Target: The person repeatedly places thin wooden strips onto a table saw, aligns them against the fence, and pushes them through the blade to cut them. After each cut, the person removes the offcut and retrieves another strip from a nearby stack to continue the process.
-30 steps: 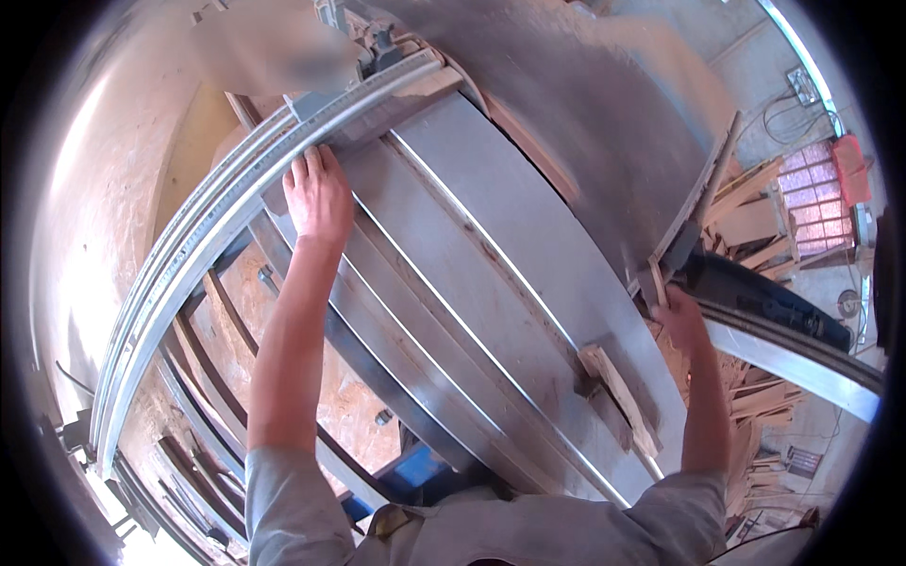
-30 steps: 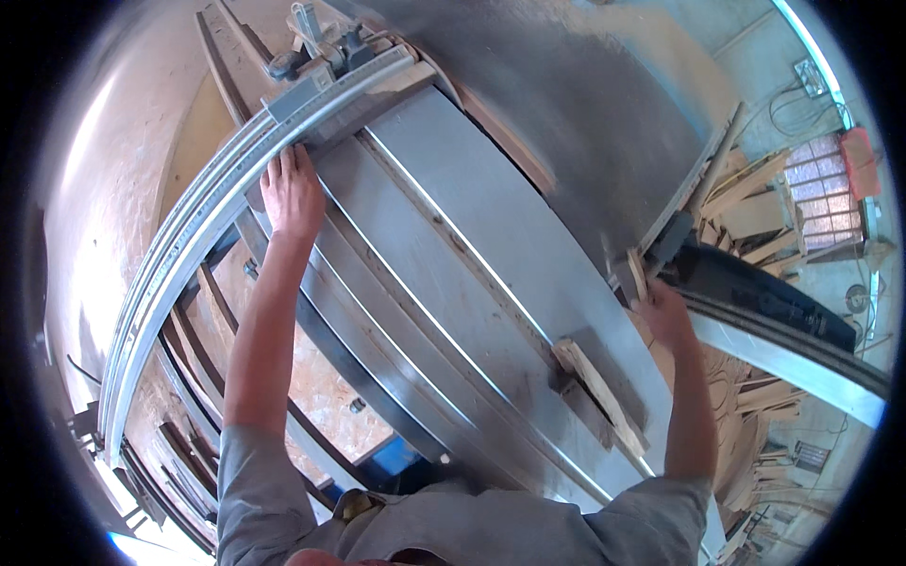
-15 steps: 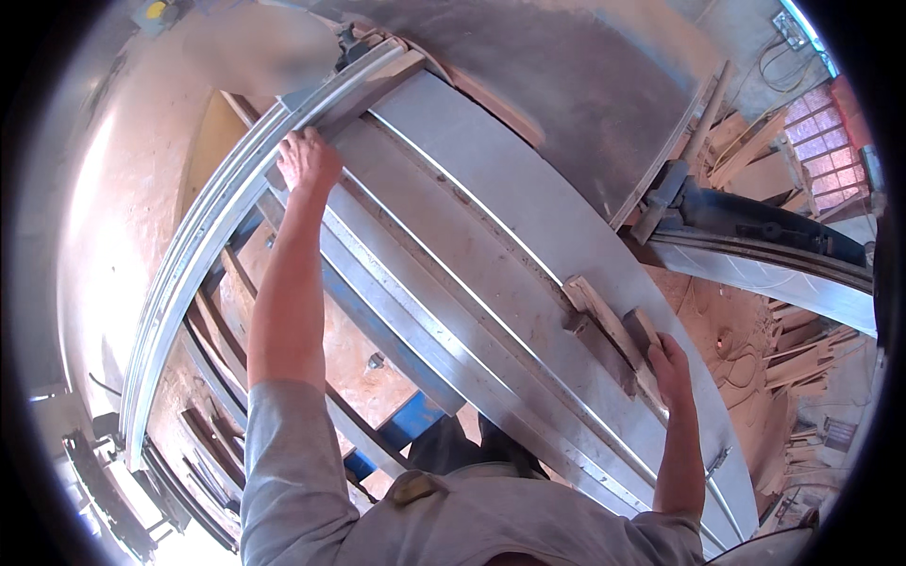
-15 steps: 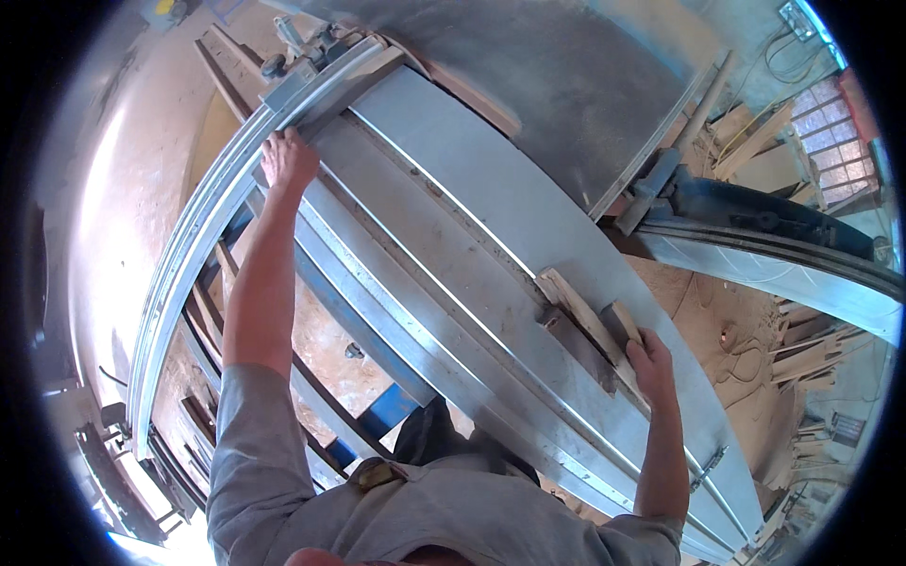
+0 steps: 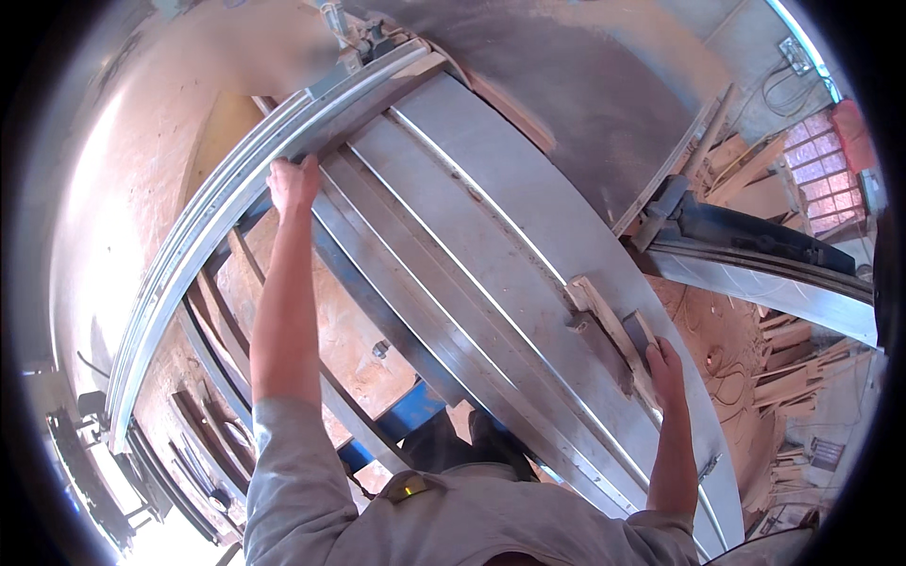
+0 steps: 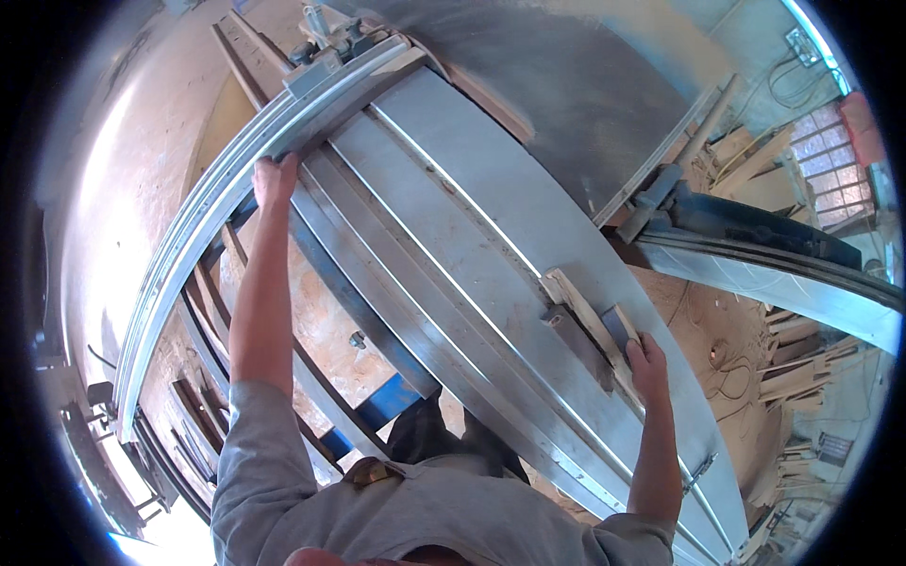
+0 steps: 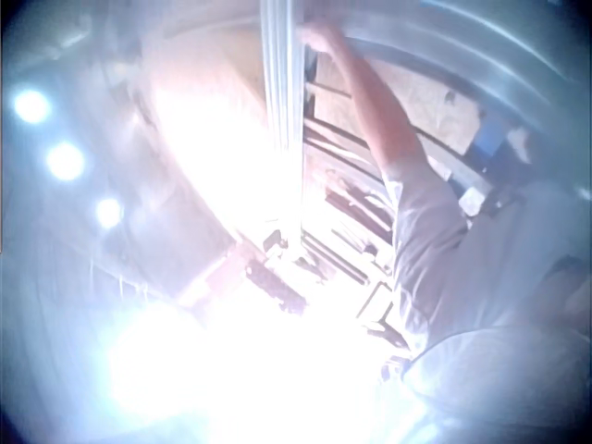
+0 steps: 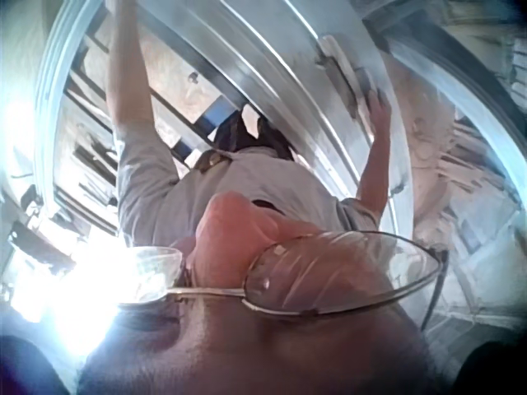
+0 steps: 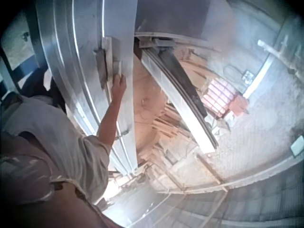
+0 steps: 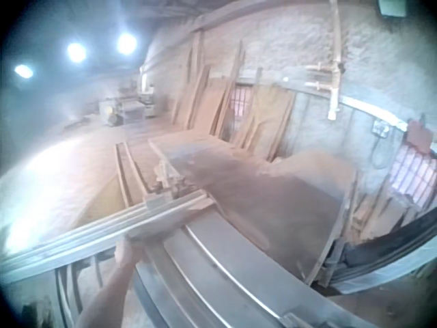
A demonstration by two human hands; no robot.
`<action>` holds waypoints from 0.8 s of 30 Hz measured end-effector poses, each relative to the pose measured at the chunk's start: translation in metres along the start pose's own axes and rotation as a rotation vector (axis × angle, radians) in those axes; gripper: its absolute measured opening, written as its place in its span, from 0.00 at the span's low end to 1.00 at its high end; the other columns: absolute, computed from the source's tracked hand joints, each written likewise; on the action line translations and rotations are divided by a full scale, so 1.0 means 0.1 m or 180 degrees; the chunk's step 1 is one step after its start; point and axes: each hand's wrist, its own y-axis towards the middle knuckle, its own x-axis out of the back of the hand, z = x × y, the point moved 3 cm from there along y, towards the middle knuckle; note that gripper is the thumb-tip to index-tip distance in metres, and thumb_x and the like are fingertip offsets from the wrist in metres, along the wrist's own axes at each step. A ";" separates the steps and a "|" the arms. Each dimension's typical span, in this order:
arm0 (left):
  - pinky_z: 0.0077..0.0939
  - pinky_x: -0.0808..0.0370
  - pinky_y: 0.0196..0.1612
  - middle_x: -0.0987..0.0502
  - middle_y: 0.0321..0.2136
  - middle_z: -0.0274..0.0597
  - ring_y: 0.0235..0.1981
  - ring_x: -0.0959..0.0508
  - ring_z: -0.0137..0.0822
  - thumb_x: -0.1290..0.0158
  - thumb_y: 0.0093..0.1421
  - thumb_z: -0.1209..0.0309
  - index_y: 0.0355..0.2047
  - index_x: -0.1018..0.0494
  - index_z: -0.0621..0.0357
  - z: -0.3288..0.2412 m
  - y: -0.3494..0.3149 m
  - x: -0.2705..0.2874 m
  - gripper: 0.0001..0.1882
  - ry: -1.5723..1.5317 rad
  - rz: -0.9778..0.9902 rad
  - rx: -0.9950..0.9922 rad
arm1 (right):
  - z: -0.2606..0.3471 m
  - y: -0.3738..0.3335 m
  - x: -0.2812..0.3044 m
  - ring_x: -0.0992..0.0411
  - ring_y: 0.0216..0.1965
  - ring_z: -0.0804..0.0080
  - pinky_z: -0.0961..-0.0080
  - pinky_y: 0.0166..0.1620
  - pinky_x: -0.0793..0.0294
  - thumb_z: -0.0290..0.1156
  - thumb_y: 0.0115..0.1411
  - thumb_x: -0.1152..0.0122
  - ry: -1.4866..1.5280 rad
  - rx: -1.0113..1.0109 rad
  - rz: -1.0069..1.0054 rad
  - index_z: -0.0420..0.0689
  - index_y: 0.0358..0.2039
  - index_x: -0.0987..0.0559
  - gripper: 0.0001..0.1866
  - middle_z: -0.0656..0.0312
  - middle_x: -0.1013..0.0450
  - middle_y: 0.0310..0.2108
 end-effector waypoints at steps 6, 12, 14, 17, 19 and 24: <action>0.48 0.30 0.59 0.27 0.53 0.62 0.56 0.27 0.57 0.42 0.55 0.52 0.55 0.28 0.62 -0.03 0.22 -0.19 0.33 0.1446 0.0679 -0.0976 | 0.23 -0.05 -0.02 0.28 0.44 0.69 0.70 0.50 0.30 0.38 0.66 0.47 -0.0743 0.0137 -0.0091 0.35 0.50 0.24 0.20 0.54 0.24 0.41; 0.46 0.26 0.49 0.20 0.43 0.59 0.47 0.21 0.55 0.46 0.58 0.48 0.53 0.29 0.62 -0.37 -0.64 0.01 0.32 0.1376 0.1484 -0.1918 | 0.06 0.05 0.09 0.26 0.44 0.63 0.67 0.50 0.30 0.43 0.65 0.46 -0.0783 0.0249 -0.0077 0.36 0.51 0.23 0.23 0.50 0.22 0.43; 0.39 0.25 0.43 0.19 0.36 0.53 0.40 0.20 0.46 0.46 0.58 0.46 0.48 0.26 0.66 -0.35 -1.23 0.09 0.33 0.0827 0.2232 -0.1382 | 0.09 0.05 0.08 0.27 0.42 0.65 0.69 0.48 0.30 0.43 0.65 0.46 -0.0520 0.0012 -0.0031 0.36 0.50 0.23 0.23 0.52 0.23 0.40; 0.26 0.28 0.35 0.23 0.30 0.35 0.32 0.25 0.29 0.47 0.62 0.44 0.42 0.25 0.62 -0.30 -2.53 0.33 0.30 -0.1068 0.3031 -0.0698 | 0.03 0.04 0.16 0.28 0.39 0.69 0.69 0.45 0.30 0.44 0.65 0.46 -0.0165 -0.0068 0.0022 0.37 0.49 0.23 0.23 0.55 0.24 0.38; 0.26 0.27 0.35 0.23 0.33 0.37 0.33 0.26 0.28 0.45 0.61 0.52 0.44 0.27 0.64 -0.16 -3.34 0.35 0.25 -0.1604 0.3476 0.0148 | -0.03 0.03 0.17 0.28 0.38 0.68 0.68 0.44 0.29 0.44 0.65 0.45 0.0013 0.0020 0.0027 0.37 0.49 0.23 0.23 0.56 0.24 0.37; 0.24 0.27 0.34 0.23 0.33 0.42 0.32 0.24 0.29 0.43 0.57 0.64 0.44 0.28 0.70 -0.40 -4.95 0.62 0.21 -0.1975 0.4521 0.1004 | 0.12 -0.16 0.21 0.25 0.40 0.58 0.65 0.46 0.29 0.43 0.63 0.42 -0.0352 0.0718 -0.0297 0.36 0.48 0.25 0.23 0.49 0.23 0.37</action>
